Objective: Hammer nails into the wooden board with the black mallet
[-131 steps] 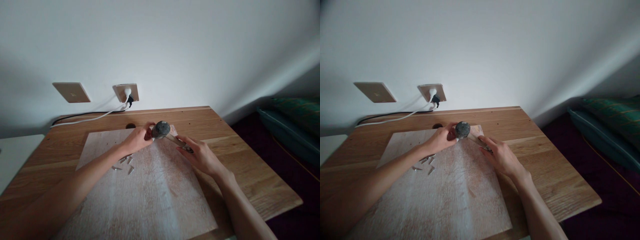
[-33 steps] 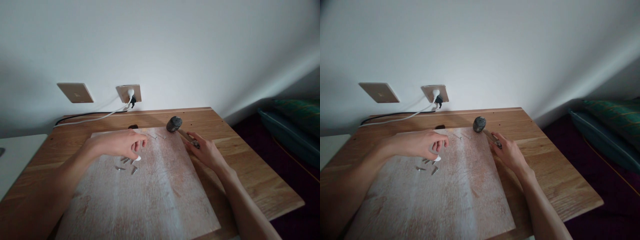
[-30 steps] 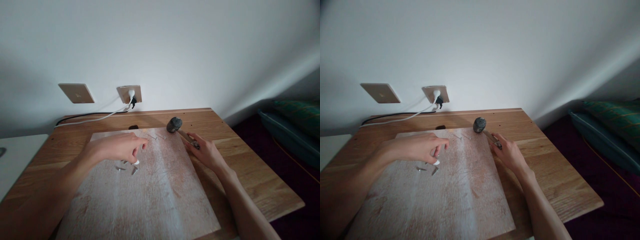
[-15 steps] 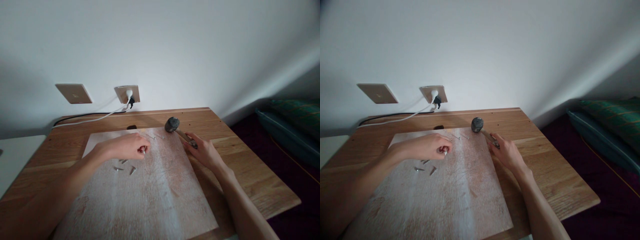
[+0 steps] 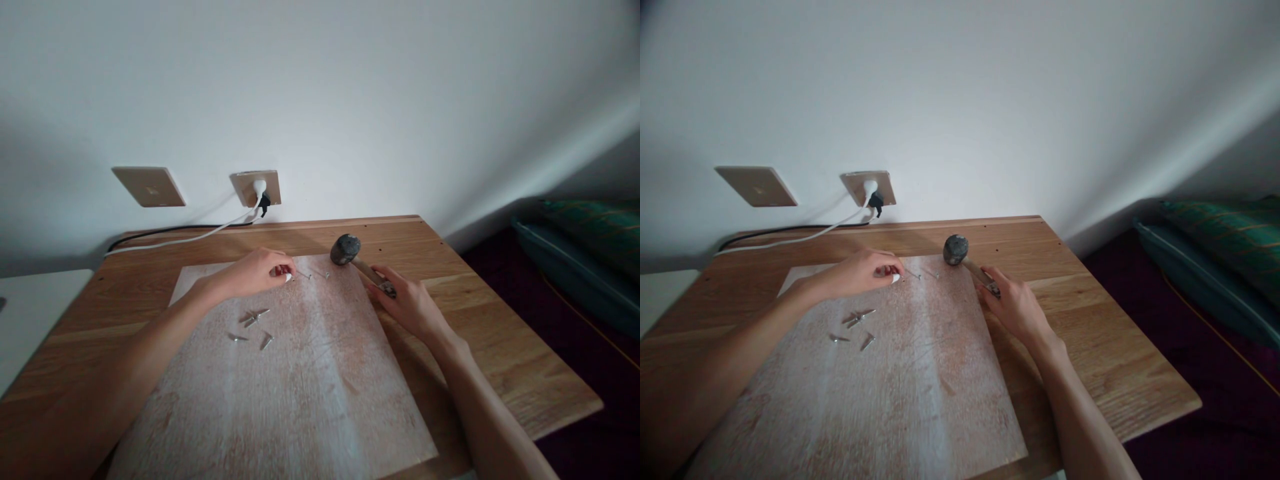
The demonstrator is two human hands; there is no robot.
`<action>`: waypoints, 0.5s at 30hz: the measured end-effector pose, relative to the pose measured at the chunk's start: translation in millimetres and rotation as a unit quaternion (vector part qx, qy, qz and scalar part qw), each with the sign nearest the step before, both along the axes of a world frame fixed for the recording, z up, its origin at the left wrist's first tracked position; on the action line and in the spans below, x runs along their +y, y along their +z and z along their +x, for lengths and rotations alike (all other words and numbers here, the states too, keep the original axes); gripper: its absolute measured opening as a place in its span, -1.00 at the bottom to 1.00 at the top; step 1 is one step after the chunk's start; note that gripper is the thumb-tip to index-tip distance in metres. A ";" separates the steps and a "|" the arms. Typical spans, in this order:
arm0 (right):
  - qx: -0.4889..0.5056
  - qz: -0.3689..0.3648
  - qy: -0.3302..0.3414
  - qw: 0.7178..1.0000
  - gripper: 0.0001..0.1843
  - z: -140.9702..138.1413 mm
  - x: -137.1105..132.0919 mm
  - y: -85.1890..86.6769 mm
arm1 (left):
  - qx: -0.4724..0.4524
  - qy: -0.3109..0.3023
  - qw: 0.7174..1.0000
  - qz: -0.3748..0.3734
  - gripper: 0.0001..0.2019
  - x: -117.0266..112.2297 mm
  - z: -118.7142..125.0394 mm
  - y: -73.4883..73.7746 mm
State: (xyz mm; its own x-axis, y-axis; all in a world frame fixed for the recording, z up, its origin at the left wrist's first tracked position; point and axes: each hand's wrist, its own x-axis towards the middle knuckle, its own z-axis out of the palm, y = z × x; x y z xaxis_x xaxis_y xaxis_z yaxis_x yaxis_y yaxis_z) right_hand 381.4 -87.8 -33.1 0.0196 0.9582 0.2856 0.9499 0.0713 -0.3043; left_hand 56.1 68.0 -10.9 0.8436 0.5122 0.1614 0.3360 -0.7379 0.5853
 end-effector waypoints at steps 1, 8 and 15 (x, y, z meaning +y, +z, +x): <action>0.000 -0.001 0.000 1.000 -0.62 0.1 0.2 -0.1 | -0.002 0.001 1.000 -0.002 -0.79 0.1 0.0 -0.2; 0.003 -0.008 -0.003 1.000 -0.63 -1.8 0.1 2.6 | 0.016 0.006 1.000 -0.010 -0.79 -0.7 -0.2 -0.8; 0.006 -0.009 -0.005 1.000 -0.61 -1.2 -0.4 1.1 | 0.010 0.017 1.000 0.013 -0.78 -3.7 2.7 -1.6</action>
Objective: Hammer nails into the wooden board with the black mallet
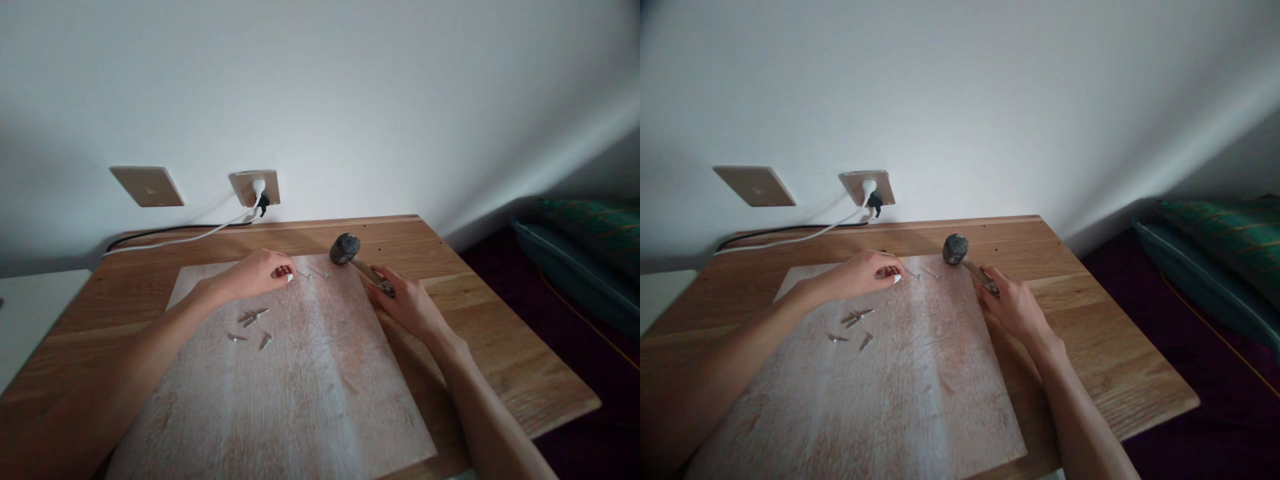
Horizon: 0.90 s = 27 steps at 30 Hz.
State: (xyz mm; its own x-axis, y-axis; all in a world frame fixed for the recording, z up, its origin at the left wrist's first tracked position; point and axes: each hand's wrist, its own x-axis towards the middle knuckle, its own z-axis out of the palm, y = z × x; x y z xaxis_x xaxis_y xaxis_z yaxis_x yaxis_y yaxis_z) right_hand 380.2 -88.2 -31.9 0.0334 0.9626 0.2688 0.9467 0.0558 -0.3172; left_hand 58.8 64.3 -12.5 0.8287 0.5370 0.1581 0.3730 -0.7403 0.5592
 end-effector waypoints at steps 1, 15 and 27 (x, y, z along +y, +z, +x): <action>0.002 0.001 0.001 1.000 -0.61 0.2 -0.1 -0.4 | 0.001 0.003 1.000 0.003 -0.78 -0.1 0.1 0.1; 0.037 -0.035 0.036 0.998 -0.53 7.7 -3.0 3.7 | -0.024 0.001 0.999 -0.025 -0.80 -4.6 6.0 -7.1; 0.163 -0.105 0.032 0.980 -0.39 2.4 -10.0 26.4 | -0.086 0.023 0.985 -0.146 -0.66 2.4 5.2 -20.8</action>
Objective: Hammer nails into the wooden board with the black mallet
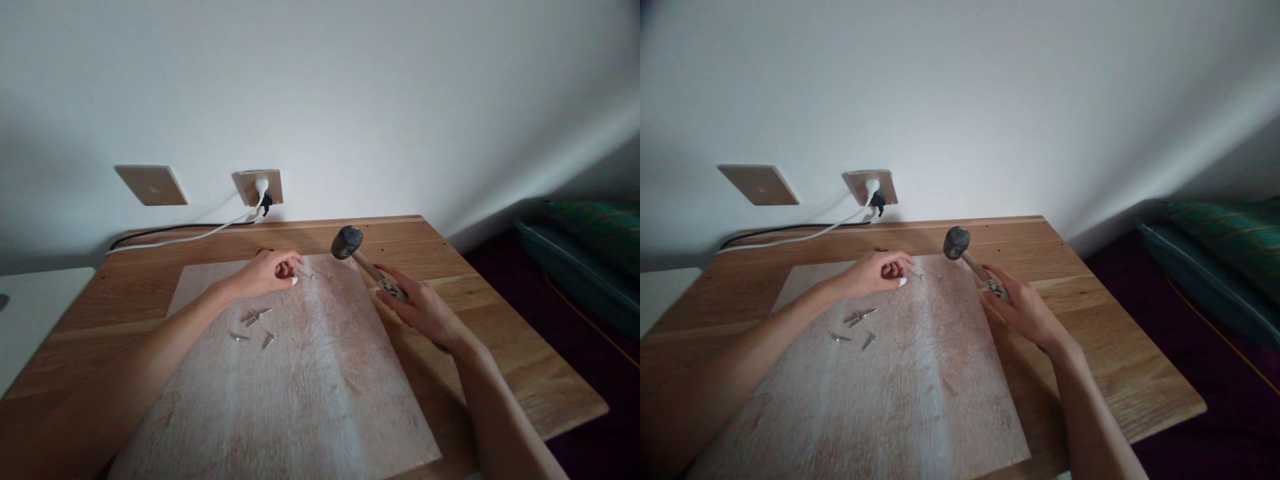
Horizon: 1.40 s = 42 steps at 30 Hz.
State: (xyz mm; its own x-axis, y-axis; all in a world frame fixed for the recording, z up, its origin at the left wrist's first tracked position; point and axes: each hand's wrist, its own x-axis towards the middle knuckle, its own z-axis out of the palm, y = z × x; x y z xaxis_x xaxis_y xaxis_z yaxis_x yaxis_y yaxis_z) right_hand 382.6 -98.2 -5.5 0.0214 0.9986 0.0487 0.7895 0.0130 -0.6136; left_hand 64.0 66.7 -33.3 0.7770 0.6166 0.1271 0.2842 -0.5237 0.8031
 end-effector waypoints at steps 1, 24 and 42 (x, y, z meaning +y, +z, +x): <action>0.021 -0.002 0.006 1.000 -0.39 -2.3 -1.7 2.7 | -0.004 0.001 1.000 -0.004 -0.61 0.0 -0.4 -0.1; 0.150 -0.108 0.191 0.964 -0.31 -43.9 -11.2 -0.3 | -0.025 0.038 0.999 -0.005 -0.45 2.0 -0.5 -9.2; 0.069 -0.002 0.249 0.966 -0.29 -45.5 -8.0 -0.8 | -0.015 0.039 0.999 0.030 -0.54 2.6 -2.6 -6.5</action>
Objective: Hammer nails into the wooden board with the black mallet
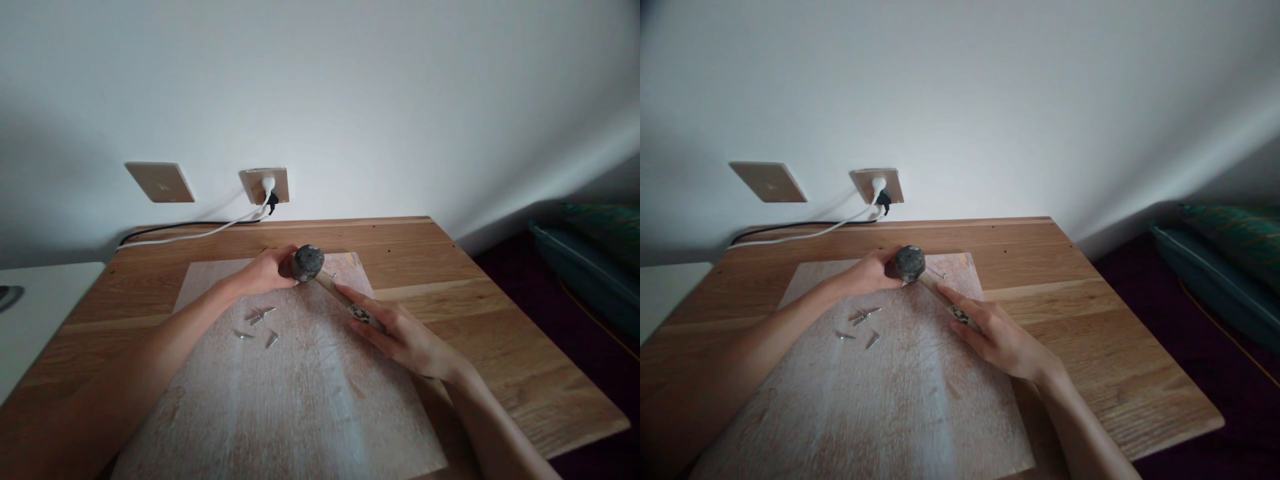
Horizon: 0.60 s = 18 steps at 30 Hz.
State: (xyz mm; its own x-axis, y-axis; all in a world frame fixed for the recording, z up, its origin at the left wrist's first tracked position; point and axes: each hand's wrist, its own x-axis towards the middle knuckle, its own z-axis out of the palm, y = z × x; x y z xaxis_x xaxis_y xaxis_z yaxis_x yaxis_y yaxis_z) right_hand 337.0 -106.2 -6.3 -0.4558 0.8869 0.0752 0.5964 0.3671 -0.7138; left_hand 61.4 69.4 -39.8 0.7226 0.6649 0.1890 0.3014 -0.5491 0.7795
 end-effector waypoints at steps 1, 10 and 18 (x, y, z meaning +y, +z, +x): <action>0.003 0.000 0.004 1.000 -0.30 0.2 -0.1 -0.1 | -0.005 -0.002 1.000 0.000 -0.53 0.2 -0.1 -0.1; 0.000 -0.023 -0.015 1.000 -0.32 0.7 -2.3 5.3 | -0.002 -0.021 1.000 -0.015 -0.58 -0.1 -0.2 2.1; -0.004 -0.021 -0.019 1.000 -0.34 1.7 -3.0 3.3 | 0.006 -0.027 0.999 -0.022 -0.61 1.3 -1.4 2.5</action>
State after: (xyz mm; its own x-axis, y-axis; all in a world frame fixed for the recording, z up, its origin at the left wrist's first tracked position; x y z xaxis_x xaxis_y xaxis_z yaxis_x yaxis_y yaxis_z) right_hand 338.8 -109.2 -3.0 -0.4214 0.9063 0.0339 0.6157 0.3133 -0.7230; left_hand 60.0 70.7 -37.3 0.7601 0.6321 0.1506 0.2821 -0.5298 0.7998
